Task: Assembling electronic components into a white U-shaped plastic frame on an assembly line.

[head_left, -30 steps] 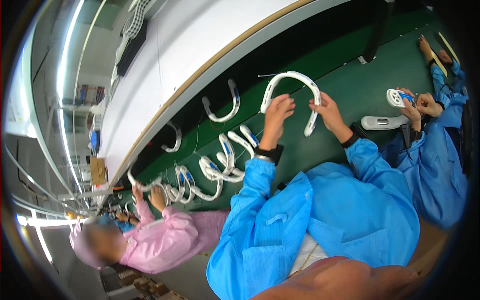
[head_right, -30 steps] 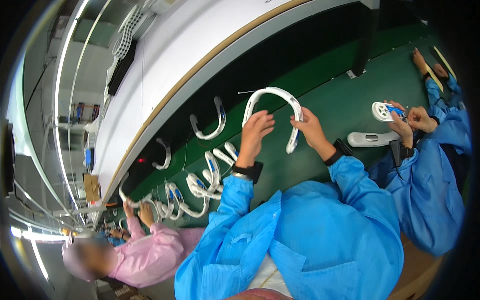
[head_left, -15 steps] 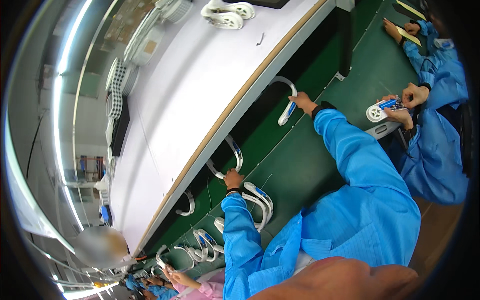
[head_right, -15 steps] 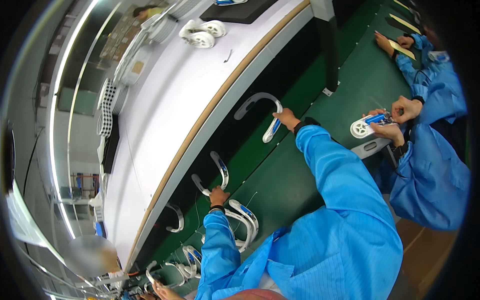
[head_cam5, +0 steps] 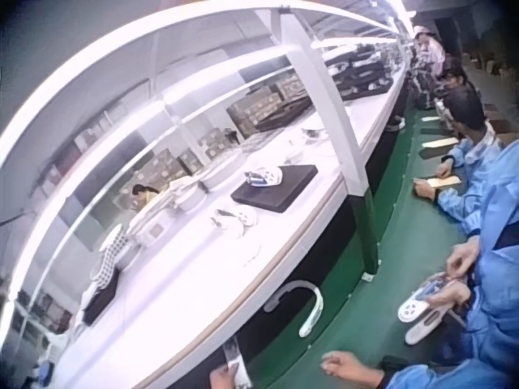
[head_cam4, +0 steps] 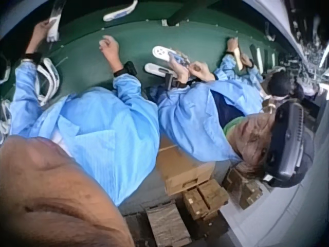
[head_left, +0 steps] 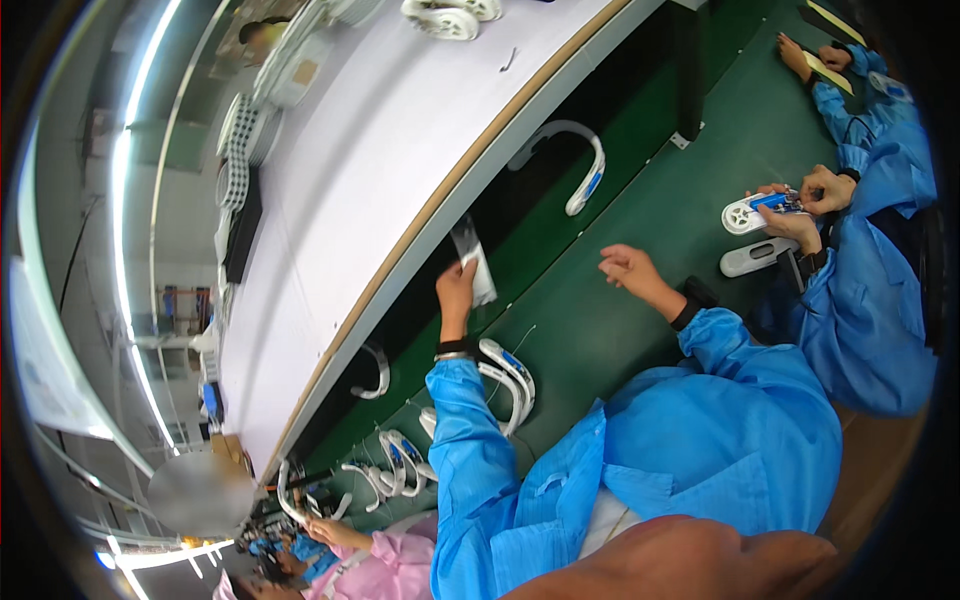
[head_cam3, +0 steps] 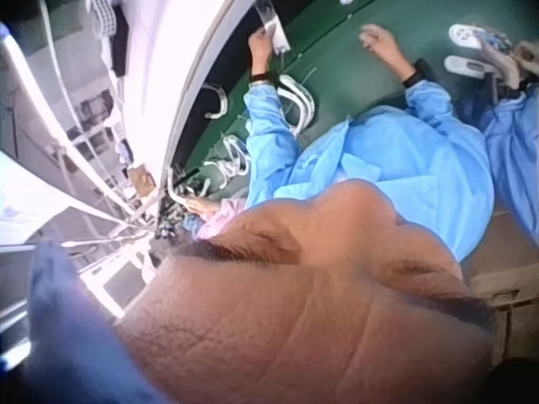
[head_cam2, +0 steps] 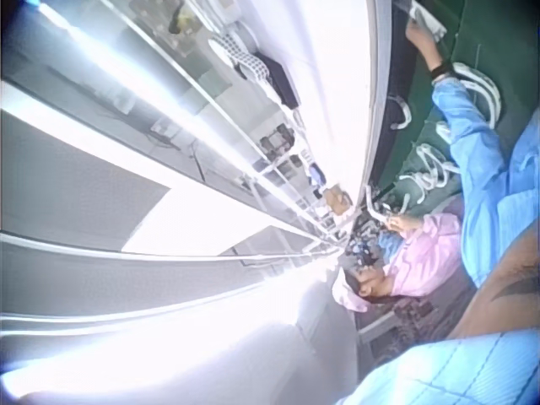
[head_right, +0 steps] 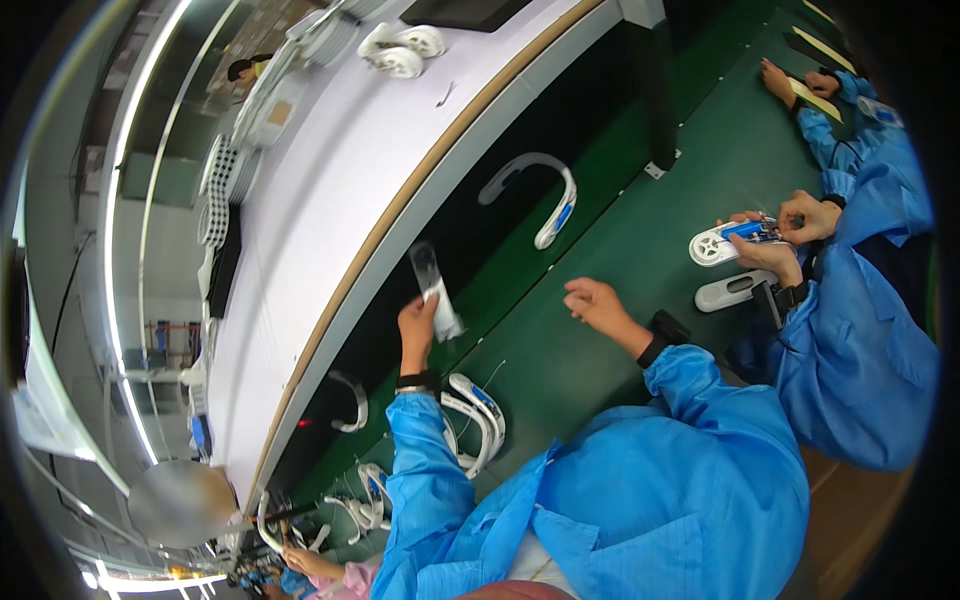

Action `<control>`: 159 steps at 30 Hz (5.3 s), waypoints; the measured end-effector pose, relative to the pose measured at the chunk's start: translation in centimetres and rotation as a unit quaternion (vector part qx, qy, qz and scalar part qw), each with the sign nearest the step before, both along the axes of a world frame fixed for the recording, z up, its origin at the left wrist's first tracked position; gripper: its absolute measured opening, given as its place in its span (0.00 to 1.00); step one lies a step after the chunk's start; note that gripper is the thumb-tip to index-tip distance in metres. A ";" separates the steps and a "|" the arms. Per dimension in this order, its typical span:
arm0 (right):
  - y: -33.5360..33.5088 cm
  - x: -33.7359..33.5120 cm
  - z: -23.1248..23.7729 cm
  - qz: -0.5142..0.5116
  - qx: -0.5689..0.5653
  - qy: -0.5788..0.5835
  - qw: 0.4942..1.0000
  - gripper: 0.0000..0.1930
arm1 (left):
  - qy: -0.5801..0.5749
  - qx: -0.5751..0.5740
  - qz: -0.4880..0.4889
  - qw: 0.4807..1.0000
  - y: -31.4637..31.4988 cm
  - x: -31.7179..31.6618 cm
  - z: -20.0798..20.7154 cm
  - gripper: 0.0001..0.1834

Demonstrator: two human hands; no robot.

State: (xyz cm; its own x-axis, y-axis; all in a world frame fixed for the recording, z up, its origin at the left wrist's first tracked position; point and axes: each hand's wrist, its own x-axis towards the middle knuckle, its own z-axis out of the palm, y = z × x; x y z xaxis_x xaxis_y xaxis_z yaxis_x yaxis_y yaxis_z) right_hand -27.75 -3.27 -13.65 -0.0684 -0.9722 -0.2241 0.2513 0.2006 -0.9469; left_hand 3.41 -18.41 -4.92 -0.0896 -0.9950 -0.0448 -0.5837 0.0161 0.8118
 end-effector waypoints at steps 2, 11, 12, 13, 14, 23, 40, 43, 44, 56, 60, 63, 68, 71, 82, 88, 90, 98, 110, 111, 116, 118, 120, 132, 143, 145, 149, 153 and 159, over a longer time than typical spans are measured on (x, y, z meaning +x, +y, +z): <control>0.1 -0.9 3.1 0.024 -0.045 -0.006 0.999 0.18 | 0.275 0.085 0.024 0.957 2.2 -4.5 3.8 0.14; 2.7 -2.3 12.4 0.112 -0.213 -0.044 0.970 0.19 | 0.575 0.155 -0.021 0.803 12.8 -15.0 8.9 0.17; 3.5 -2.5 12.3 0.113 -0.208 -0.043 0.971 0.19 | 0.577 0.158 -0.018 0.801 13.5 -15.4 9.3 0.17; 4.1 -2.8 12.4 0.133 -0.185 -0.058 0.972 0.20 | 0.622 0.188 -0.001 0.760 13.9 -15.9 10.1 0.17; 4.7 -2.9 12.4 0.152 -0.162 -0.073 0.972 0.20 | 0.665 0.216 0.015 0.715 14.4 -16.3 10.7 0.17; 8.9 -2.7 15.4 0.102 -0.194 0.242 0.945 0.13 | 0.765 0.158 -0.023 0.624 15.5 -15.3 9.7 0.13; 7.1 -3.4 20.7 0.229 -0.091 -0.178 0.953 0.13 | 0.520 0.063 0.007 0.852 17.8 -13.6 7.1 0.08; 7.1 -3.5 21.1 0.238 -0.117 -0.277 0.923 0.15 | 0.486 0.113 -0.040 0.866 18.7 -14.4 6.4 0.09; 7.1 -3.5 21.1 0.243 -0.134 -0.305 0.911 0.16 | 0.479 0.134 -0.063 0.865 19.1 -14.6 6.1 0.09; 6.9 -3.5 16.6 0.031 -0.176 -0.176 0.968 0.09 | 0.474 0.199 -0.090 0.853 21.3 -14.5 4.5 0.08; 7.7 -2.2 17.4 -0.064 -0.179 -0.072 0.979 0.08 | 0.478 0.209 -0.090 0.848 21.7 -14.1 4.4 0.10; 7.8 -1.9 17.2 -0.087 -0.166 -0.084 0.979 0.08 | 0.480 0.217 -0.099 0.844 22.0 -14.2 4.9 0.10; 8.3 -0.8 15.7 -0.107 -0.187 0.061 0.975 0.06 | 0.492 0.197 -0.095 0.843 22.1 -14.9 5.7 0.11; 9.4 0.6 15.6 -0.115 -0.241 0.228 0.936 0.05 | 0.536 0.156 -0.056 0.828 22.0 -15.7 6.9 0.14; 9.6 -0.5 16.1 0.114 -0.158 0.272 0.942 0.07 | 0.520 0.135 -0.032 0.843 21.1 -15.3 6.2 0.16; 9.8 -2.0 16.2 0.246 -0.168 0.155 0.942 0.07 | 0.549 0.184 -0.005 0.816 19.9 -13.7 6.4 0.19; 9.7 -1.7 15.4 0.219 -0.166 0.113 0.955 0.07 | 0.543 0.186 0.001 0.819 19.7 -13.6 6.4 0.19; 10.8 -2.2 16.0 0.057 -0.066 -0.097 0.991 0.07 | 0.693 0.239 0.035 0.680 18.0 -12.4 6.5 0.08; 12.4 1.1 15.2 0.114 -0.086 0.061 0.988 0.13 | 0.733 0.228 0.038 0.639 18.2 -12.5 6.3 0.06; 12.3 1.2 15.1 0.114 -0.086 0.060 0.988 0.13 | 0.736 0.233 0.041 0.635 18.2 -12.4 6.3 0.06; 11.9 1.4 14.6 0.097 -0.070 0.052 0.991 0.12 | 0.737 0.246 0.017 0.629 18.6 -12.6 6.3 0.07; 11.8 1.3 14.6 0.098 -0.068 0.058 0.991 0.13 | 0.736 0.246 0.017 0.630 18.7 -12.6 6.3 0.07; 11.8 1.2 14.4 0.099 -0.065 0.065 0.991 0.13 | 0.736 0.246 0.015 0.631 18.7 -12.6 6.4 0.07; 11.7 1.3 14.8 0.106 -0.036 0.016 0.994 0.11 | 0.725 0.251 -0.016 0.641 18.9 -12.4 5.5 0.07; 11.4 1.4 13.8 0.027 -0.042 -0.097 0.994 0.08 | 0.754 0.240 0.025 0.611 19.0 -12.4 5.4 0.07; 11.3 1.6 13.4 0.018 -0.043 -0.105 0.993 0.08 | 0.758 0.239 0.030 0.607 19.1 -12.5 5.4 0.07; 11.6 2.5 13.6 -0.015 -0.003 -0.202 0.979 0.06 | 0.753 0.215 0.053 0.620 19.5 -12.8 5.0 0.07; 11.6 2.7 13.6 -0.022 -0.008 -0.241 0.970 0.06 | 0.751 0.209 0.058 0.623 19.8 -13.1 4.6 0.07; 11.0 2.6 13.0 -0.083 -0.032 -0.214 0.973 0.04 | 0.759 0.215 0.061 0.611 19.9 -13.4 4.8 0.07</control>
